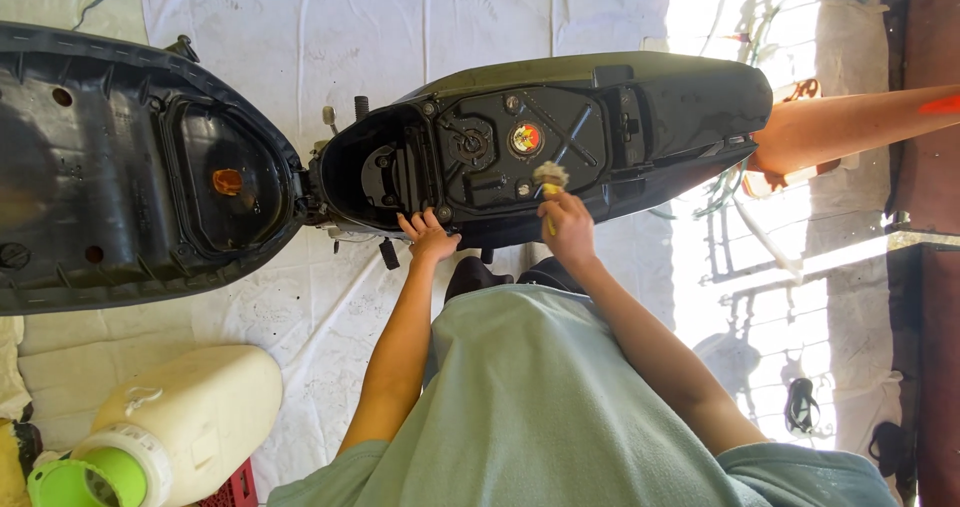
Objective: The person scrubs the inside of a motorcycle's open seat compartment with a brush, then rinses the area with a water hose, and finally scrubs the compartment again with the brush.
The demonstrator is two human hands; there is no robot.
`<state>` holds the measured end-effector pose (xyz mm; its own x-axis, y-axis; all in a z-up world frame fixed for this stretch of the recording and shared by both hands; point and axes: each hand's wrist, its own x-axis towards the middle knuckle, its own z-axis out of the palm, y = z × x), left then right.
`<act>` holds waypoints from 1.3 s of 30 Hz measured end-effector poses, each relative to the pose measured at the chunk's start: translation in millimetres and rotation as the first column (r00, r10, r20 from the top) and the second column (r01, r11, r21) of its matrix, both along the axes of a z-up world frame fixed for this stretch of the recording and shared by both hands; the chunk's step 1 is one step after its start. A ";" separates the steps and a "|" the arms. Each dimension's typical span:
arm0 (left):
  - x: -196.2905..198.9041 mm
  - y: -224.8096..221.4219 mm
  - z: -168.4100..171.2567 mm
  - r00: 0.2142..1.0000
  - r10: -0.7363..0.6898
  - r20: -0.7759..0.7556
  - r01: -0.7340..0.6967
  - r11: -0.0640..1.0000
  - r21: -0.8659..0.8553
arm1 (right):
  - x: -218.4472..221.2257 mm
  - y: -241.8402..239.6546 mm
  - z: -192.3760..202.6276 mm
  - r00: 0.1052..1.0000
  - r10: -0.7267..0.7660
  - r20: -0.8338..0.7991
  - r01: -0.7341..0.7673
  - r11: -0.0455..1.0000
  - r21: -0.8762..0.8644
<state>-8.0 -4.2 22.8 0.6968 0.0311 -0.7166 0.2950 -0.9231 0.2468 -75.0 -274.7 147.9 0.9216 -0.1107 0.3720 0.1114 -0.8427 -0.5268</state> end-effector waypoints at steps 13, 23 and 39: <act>-4.4 6.6 -3.2 0.997 -0.044 0.060 0.045 0.999 -0.022 | 3.5 -12.3 -26.6 0.999 -0.028 -0.021 0.026 0.996 -0.090; -9.5 16.7 -5.3 0.993 -0.095 0.069 0.098 0.994 -0.040 | -13.3 -26.3 -20.4 0.994 -0.106 0.006 0.106 0.994 0.009; -8.2 21.8 21.8 0.992 -0.100 0.073 0.107 0.989 -0.103 | -14.3 52.7 -1.2 0.999 0.008 0.034 -0.008 1.000 0.020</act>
